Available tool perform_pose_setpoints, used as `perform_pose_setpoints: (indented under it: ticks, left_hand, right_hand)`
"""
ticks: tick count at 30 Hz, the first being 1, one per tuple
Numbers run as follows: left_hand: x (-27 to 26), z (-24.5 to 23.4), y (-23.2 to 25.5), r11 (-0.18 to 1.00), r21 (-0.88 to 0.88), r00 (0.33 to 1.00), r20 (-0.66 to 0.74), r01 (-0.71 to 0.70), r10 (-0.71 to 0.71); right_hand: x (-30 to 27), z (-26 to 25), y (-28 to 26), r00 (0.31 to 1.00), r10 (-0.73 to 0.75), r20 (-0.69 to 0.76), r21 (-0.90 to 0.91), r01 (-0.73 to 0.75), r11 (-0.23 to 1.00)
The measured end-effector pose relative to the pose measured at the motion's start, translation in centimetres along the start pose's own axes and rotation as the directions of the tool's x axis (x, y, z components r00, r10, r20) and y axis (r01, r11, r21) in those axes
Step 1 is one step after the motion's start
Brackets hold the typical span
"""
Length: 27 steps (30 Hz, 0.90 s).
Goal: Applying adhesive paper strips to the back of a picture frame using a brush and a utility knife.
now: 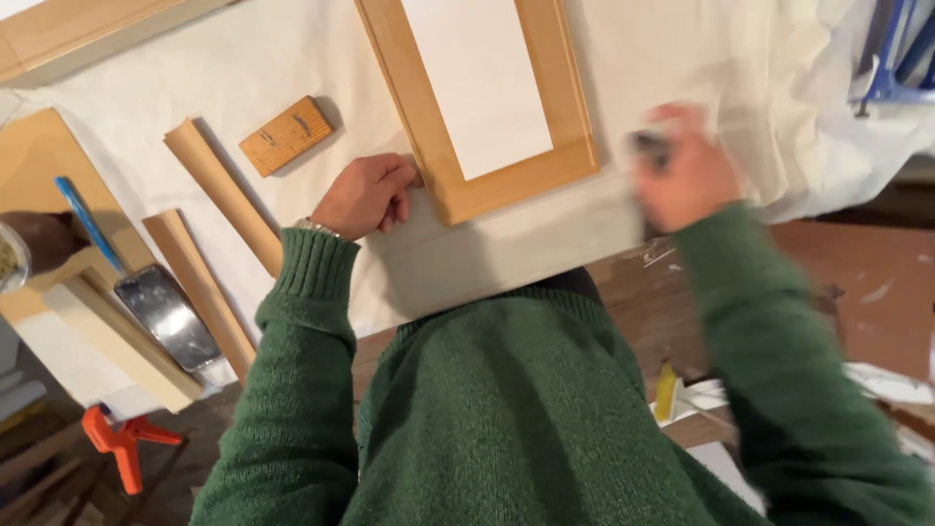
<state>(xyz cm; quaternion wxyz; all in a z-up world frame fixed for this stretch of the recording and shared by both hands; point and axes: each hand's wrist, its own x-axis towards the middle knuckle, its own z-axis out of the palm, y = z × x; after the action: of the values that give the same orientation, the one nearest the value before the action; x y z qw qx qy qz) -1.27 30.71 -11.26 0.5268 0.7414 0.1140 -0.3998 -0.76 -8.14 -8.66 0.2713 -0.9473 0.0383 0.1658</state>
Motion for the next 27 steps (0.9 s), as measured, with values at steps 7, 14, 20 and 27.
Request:
perform_pose_setpoints:
  ticks: [7, 14, 20, 27]
  left_hand:
    - [1.6, 2.0, -3.1, 0.928, -0.290, 0.900, -0.424, -0.234, 0.095]
    - [5.1, 5.2, -1.4, 0.632, -0.355, 0.606, -0.761, -0.689, 0.233]
    - [6.2, 7.7, 0.4, 0.550, -0.337, 0.564, -0.763, -0.764, 0.316]
    - [3.8, 8.6, 1.5, 0.170, -0.657, 0.670, -0.742, -0.735, 0.030]
  right_hand:
    - [6.1, -8.4, 7.5, 0.894, -0.439, -0.088, -0.871, 0.145, 0.470]
    - [12.4, 1.6, 1.3, 0.902, -0.424, -0.084, 0.479, 0.410, 0.776]
    - [14.4, 8.3, -0.3, 0.926, -0.375, -0.051, 0.976, 0.125, 0.176]
    - [13.7, 4.0, -1.5, 0.915, -0.289, 0.280, 0.939, -0.323, -0.113]
